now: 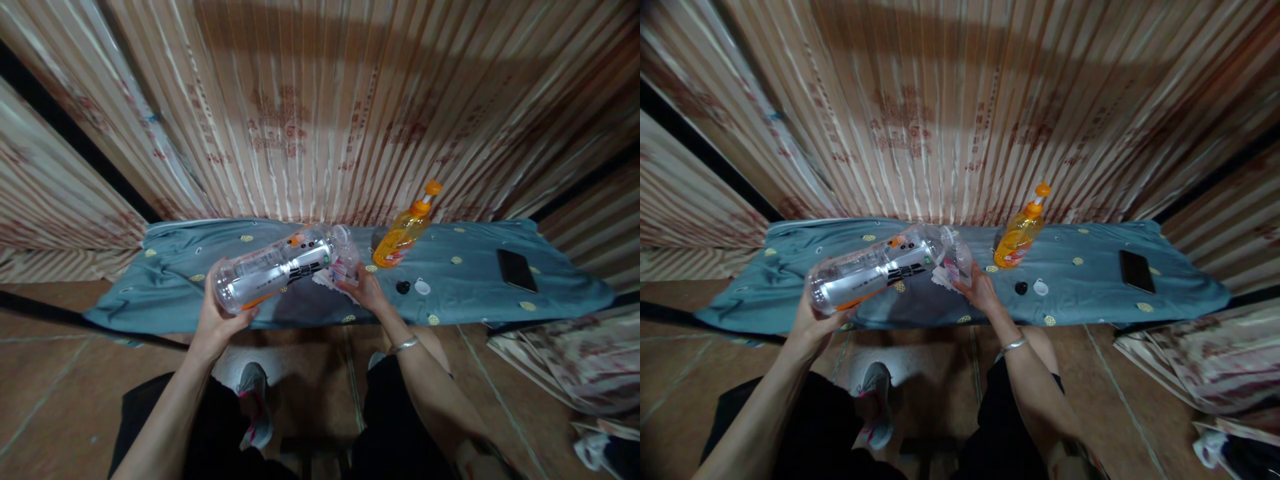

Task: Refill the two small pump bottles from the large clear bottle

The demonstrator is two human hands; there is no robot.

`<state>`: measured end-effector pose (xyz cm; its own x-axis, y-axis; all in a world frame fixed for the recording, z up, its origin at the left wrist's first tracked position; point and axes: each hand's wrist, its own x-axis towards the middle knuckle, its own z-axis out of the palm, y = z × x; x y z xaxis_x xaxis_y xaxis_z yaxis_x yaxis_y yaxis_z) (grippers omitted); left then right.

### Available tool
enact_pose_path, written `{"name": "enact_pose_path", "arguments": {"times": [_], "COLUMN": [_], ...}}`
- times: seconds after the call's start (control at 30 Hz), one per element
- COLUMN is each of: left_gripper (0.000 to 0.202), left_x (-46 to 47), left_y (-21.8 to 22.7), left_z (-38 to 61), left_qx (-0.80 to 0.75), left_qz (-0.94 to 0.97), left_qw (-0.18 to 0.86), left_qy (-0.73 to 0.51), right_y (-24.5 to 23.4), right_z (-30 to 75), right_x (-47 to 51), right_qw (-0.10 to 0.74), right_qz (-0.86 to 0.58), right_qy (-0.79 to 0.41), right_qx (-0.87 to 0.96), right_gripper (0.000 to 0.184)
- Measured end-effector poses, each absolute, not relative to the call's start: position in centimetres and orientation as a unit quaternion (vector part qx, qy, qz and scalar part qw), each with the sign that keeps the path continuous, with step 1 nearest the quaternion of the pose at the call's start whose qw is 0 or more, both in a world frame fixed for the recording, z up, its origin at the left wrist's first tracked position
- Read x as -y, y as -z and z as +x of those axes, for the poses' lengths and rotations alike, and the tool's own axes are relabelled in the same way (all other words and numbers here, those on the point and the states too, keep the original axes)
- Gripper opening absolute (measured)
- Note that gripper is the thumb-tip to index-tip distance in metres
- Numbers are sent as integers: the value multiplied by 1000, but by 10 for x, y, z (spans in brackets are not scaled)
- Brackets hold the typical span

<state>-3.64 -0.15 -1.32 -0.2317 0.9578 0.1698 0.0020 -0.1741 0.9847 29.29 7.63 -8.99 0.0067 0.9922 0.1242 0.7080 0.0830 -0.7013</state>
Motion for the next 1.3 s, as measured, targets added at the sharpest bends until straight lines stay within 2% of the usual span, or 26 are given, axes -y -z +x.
{"name": "enact_pose_path", "arguments": {"times": [0.13, 0.33, 0.63, 1.07, 1.3], "left_gripper": [119, 108, 106, 103, 101], "left_x": [5, 6, 8, 10, 10], "left_y": [10, 9, 6, 4, 5], "left_z": [-36, -36, -34, -33, -31], "left_qx": [-509, -526, -535, -548, -543], "left_qz": [477, 488, 521, 542, 545], "left_qw": [398, 376, 319, 282, 270], "left_qy": [-596, -586, -584, -571, -578], "right_y": [88, 94, 103, 94, 96], "right_z": [293, 296, 299, 295, 295], "right_x": [-76, -76, -79, -76, -76], "right_qw": [301, 303, 319, 316, 319], "right_qz": [-643, -634, -618, -631, -625], "right_qy": [-224, -221, -213, -231, -228], "right_qx": [667, 676, 687, 670, 675], "right_gripper": [47, 50, 56, 49, 50]}}
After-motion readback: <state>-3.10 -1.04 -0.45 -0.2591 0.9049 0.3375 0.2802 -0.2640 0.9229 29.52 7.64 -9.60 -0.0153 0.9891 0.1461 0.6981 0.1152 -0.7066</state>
